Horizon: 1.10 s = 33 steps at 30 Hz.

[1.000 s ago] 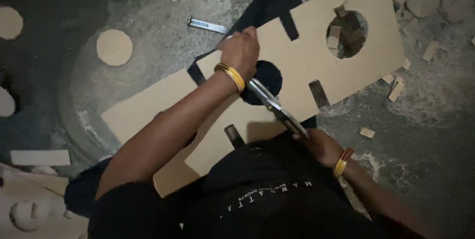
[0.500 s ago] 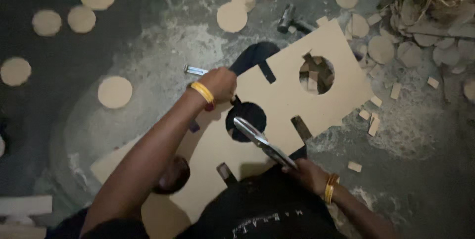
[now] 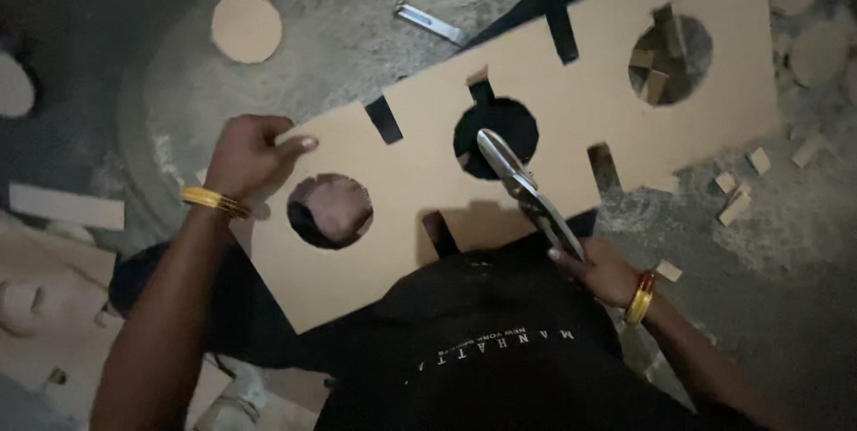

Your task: The person sits on the workshop floor and cuts circular holes and slots into cardboard sheets using shears. They use a hammer and punch to punch holes in the cardboard, then resume cutting and trimming pieces, working the sheets on their lap.

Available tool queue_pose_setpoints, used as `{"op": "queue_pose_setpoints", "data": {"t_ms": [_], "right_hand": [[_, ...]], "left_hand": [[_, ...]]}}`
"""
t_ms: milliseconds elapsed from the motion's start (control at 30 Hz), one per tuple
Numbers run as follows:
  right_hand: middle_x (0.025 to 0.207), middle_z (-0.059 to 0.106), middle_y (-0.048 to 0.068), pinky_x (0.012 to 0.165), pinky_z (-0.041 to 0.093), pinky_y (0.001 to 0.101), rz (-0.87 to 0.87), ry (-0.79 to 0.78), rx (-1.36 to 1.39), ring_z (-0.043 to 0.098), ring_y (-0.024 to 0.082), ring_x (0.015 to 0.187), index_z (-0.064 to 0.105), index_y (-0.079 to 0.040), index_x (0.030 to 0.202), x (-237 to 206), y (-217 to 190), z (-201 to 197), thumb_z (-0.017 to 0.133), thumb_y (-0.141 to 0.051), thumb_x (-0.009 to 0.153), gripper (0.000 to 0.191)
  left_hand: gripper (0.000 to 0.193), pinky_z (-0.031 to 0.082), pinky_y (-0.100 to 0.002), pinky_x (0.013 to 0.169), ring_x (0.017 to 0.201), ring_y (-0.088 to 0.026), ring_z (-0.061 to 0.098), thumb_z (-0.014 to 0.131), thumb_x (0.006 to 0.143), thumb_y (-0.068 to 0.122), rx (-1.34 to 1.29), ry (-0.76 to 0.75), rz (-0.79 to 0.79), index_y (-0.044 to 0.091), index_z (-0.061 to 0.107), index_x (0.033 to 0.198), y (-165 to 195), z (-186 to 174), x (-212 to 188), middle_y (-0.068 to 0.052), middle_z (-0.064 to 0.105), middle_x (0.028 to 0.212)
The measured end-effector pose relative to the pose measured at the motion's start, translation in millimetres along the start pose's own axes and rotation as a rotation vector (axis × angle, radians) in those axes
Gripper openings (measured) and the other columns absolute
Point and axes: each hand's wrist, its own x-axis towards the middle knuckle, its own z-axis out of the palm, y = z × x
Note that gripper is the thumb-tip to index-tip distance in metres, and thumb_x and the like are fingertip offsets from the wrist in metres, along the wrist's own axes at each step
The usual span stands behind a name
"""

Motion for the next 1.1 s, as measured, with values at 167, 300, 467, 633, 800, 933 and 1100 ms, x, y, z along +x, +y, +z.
{"op": "queue_pose_setpoints", "data": {"t_ms": [167, 300, 467, 633, 800, 933, 1100], "right_hand": [[0.06, 0.056, 0.011, 0.052, 0.043, 0.0365, -0.009, 0.034, -0.226, 0.049, 0.02, 0.052, 0.064, -0.001, 0.075, 1.9, -40.6, -5.6, 0.057, -0.048, 0.102, 0.055], [0.059, 0.06, 0.009, 0.051, 0.047, 0.0354, -0.148, 0.081, -0.158, 0.055, 0.02, 0.05, 0.067, -0.003, 0.086, -2.7, -96.6, -14.4, 0.055, -0.041, 0.099, 0.041], [0.061, 0.064, 0.008, 0.052, 0.049, 0.0368, -0.19, 0.067, -0.263, 0.059, 0.019, 0.05, 0.066, -0.006, 0.112, -14.2, -148.7, -20.8, 0.054, -0.037, 0.098, 0.037], [0.069, 0.068, 0.011, 0.059, 0.053, 0.0411, -0.078, 0.027, -0.446, 0.062, 0.024, 0.057, 0.07, -0.008, 0.114, -18.9, -170.5, -13.5, 0.053, -0.038, 0.1, 0.037], [0.07, 0.067, 0.015, 0.064, 0.053, 0.0424, -0.297, 0.083, -0.335, 0.067, 0.025, 0.063, 0.065, -0.003, 0.121, -13.8, -187.0, -7.5, 0.055, -0.034, 0.1, 0.04], [0.074, 0.071, 0.013, 0.064, 0.054, 0.0415, -0.289, 0.065, -0.358, 0.07, 0.025, 0.065, 0.065, -0.005, 0.122, -9.6, -201.1, -10.1, 0.052, -0.034, 0.101, 0.039], [0.072, 0.068, 0.014, 0.061, 0.052, 0.0411, -0.305, 0.072, -0.435, 0.066, 0.024, 0.063, 0.064, -0.001, 0.123, -11.5, -214.6, -15.0, 0.054, -0.034, 0.101, 0.041]], "left_hand": [[0.049, 0.039, -0.048, 0.057, 0.054, -0.034, 0.048, 0.081, 0.088, 0.041, -0.066, 0.364, 0.016, -0.003, 0.067, 0.073, 9.7, -2.2, -6.6, -0.021, 0.054, 0.06], [0.043, 0.038, -0.052, 0.059, 0.059, -0.044, 0.05, 0.079, 0.091, 0.034, -0.123, 0.537, 0.166, -0.005, 0.066, 0.08, 46.6, 12.2, 5.1, -0.027, 0.056, 0.069], [0.028, 0.043, -0.054, 0.066, 0.07, -0.046, 0.059, 0.066, 0.098, 0.021, -0.257, 0.537, 0.219, -0.004, 0.067, 0.085, 56.1, 28.3, -0.6, -0.027, 0.061, 0.074], [0.022, 0.047, -0.051, 0.068, 0.073, -0.044, 0.062, 0.063, 0.097, 0.017, -0.353, 0.452, 0.261, -0.003, 0.07, 0.092, 44.4, 20.6, -9.8, -0.026, 0.063, 0.077], [0.018, 0.049, -0.049, 0.068, 0.074, -0.041, 0.066, 0.064, 0.095, 0.015, -0.401, 0.484, 0.358, -0.001, 0.072, 0.099, 46.4, 13.0, -12.5, -0.023, 0.068, 0.081], [0.02, 0.05, -0.048, 0.072, 0.073, -0.039, 0.067, 0.063, 0.099, 0.016, -0.4, 0.381, 0.211, -0.002, 0.072, 0.097, 44.4, 11.1, -14.7, -0.023, 0.069, 0.08], [0.022, 0.054, -0.047, 0.076, 0.085, -0.039, 0.071, 0.067, 0.094, 0.018, -0.452, 0.454, 0.318, 0.004, 0.077, 0.108, 38.2, 10.1, -15.8, -0.022, 0.074, 0.092]]}}
